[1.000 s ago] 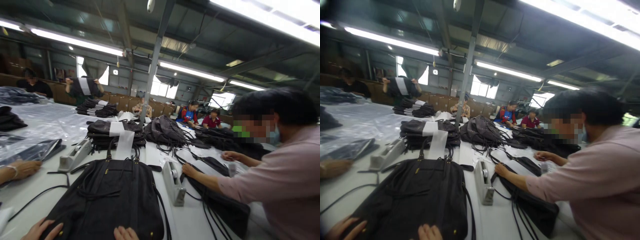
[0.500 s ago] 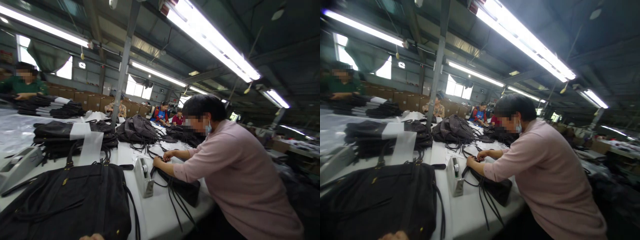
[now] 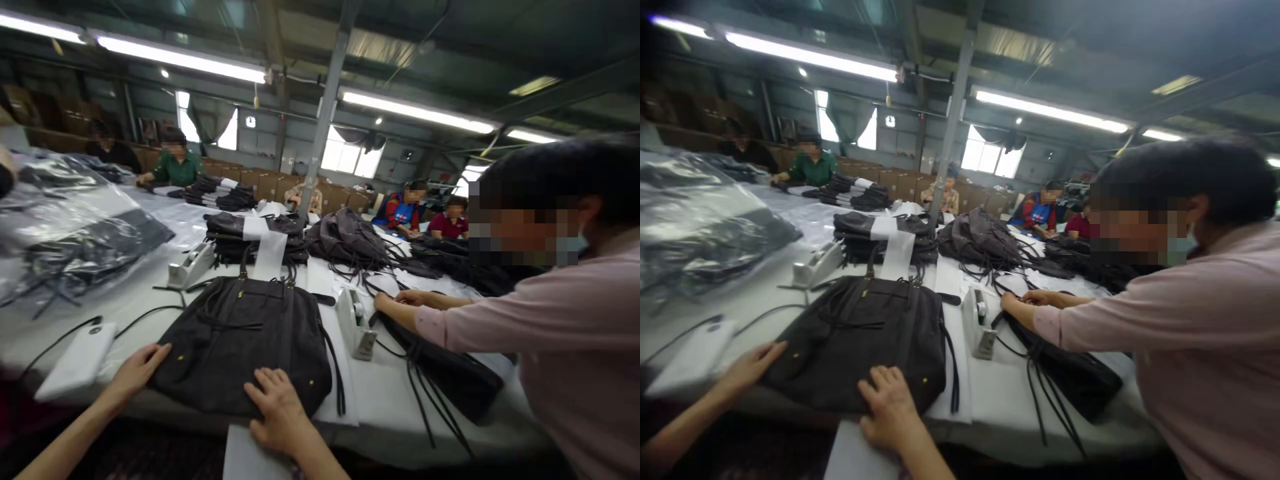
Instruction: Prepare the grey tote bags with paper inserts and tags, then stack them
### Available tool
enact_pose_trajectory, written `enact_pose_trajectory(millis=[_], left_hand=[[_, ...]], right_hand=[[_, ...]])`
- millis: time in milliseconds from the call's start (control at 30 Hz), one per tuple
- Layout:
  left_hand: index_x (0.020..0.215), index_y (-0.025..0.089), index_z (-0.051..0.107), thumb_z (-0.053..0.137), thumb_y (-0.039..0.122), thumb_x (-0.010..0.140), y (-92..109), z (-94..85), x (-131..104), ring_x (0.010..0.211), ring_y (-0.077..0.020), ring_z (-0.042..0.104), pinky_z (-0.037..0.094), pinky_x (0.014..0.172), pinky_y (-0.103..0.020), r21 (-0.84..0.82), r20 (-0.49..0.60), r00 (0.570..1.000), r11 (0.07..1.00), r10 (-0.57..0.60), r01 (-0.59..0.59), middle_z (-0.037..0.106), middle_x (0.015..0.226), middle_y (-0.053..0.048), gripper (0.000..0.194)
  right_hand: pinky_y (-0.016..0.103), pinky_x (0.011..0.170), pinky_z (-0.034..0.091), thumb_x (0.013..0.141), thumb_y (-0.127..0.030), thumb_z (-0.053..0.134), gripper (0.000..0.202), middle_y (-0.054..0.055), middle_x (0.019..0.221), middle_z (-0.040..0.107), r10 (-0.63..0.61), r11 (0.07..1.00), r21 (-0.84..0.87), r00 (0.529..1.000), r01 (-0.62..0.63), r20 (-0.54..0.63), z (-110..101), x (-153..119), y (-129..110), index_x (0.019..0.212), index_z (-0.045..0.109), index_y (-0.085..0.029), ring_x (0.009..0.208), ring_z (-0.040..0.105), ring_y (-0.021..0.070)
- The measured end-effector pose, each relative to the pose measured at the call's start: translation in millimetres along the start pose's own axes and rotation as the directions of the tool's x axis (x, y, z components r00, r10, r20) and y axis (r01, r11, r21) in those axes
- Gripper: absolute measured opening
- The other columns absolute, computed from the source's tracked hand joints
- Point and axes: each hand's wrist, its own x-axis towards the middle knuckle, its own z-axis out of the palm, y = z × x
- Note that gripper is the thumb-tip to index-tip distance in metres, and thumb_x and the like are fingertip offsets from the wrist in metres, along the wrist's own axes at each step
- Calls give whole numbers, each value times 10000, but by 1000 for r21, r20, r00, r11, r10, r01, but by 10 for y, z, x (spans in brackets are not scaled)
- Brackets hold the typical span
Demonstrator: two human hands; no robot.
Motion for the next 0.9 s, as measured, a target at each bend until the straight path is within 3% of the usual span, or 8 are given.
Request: enact_pose_trajectory(millis=[100, 167, 233, 333, 433, 533, 700, 900], left_hand=[[831, 174, 619, 550, 672, 649, -43, -65, -228, 857, -267, 627, 487, 789, -346, -44, -310, 950, 999, -33, 20, 681, 820, -52, 535], [902, 168, 611, 549, 664, 669, -55, -45, -537, 830, -248, 625, 486, 795, -350, -128, -451, 885, 989, -121, 70, 672, 843, -46, 551], [874, 164, 612, 594, 660, 660, -36, 59, -920, 774, -223, 628, 495, 759, -325, -279, -318, 922, 951, -222, 132, 668, 793, -31, 541], [832, 136, 609, 613, 678, 673, 108, 368, -1445, 697, -200, 636, 511, 679, -305, -445, 251, 899, 782, -359, 437, 666, 755, -63, 565], [986, 157, 587, 637, 657, 682, 372, 755, -1709, 741, -194, 665, 523, 710, -307, -481, 580, 738, 587, -344, 651, 682, 853, -90, 587], [1039, 198, 547, 717, 577, 644, 617, 1104, -1713, 752, -206, 678, 527, 707, -321, -511, 687, 695, 537, -214, 671, 687, 905, -83, 572], [852, 165, 570, 804, 400, 507, 660, 1461, -1531, 725, -245, 666, 535, 688, -351, -585, 523, 815, 590, -251, 557, 689, 774, -77, 478], [761, 184, 610, 796, 411, 463, 355, 1326, -1407, 796, -295, 669, 544, 725, -378, -529, 338, 913, 755, -230, 386, 706, 754, -68, 419]], right_hand=[[465, 1091, 269, 785, -335, 601, 583, 79, 1449, 391, 53, 999, 16, 985, -50, -166, -105, -257, 111, 1344, 449, -265, 1335, 327, 258], [455, 1080, 308, 828, -338, 555, 536, 100, 1435, 406, 244, 969, 72, 883, -235, -401, -161, -527, 276, 1344, 457, -227, 1322, 352, 259], [454, 1027, 382, 827, -451, 540, 581, 154, 1353, 487, 540, 839, 271, 654, -472, -531, -189, -777, 454, 1322, 477, -154, 1243, 451, 289], [406, 818, 523, 787, -606, 492, 725, 161, 1059, 666, 870, 485, 604, 422, -633, -256, -192, -937, 609, 1293, 486, -86, 973, 632, 295], [371, 733, 532, 754, -638, 504, 681, 89, 847, 712, 886, 379, 642, 462, -667, -43, -210, -817, 592, 1213, 565, -138, 823, 672, 277], [373, 816, 504, 719, -602, 579, 563, 64, 920, 717, 856, 455, 584, 510, -673, -80, -248, -626, 551, 1125, 621, -214, 907, 660, 277], [357, 722, 539, 668, -562, 641, 577, 84, 938, 711, 879, 384, 678, 473, -627, -60, -225, -506, 650, 1090, 608, -172, 860, 669, 267], [325, 699, 543, 640, -520, 671, 559, 82, 894, 708, 856, 412, 789, 491, -456, -164, -339, -350, 771, 1060, 587, -160, 833, 667, 247]])
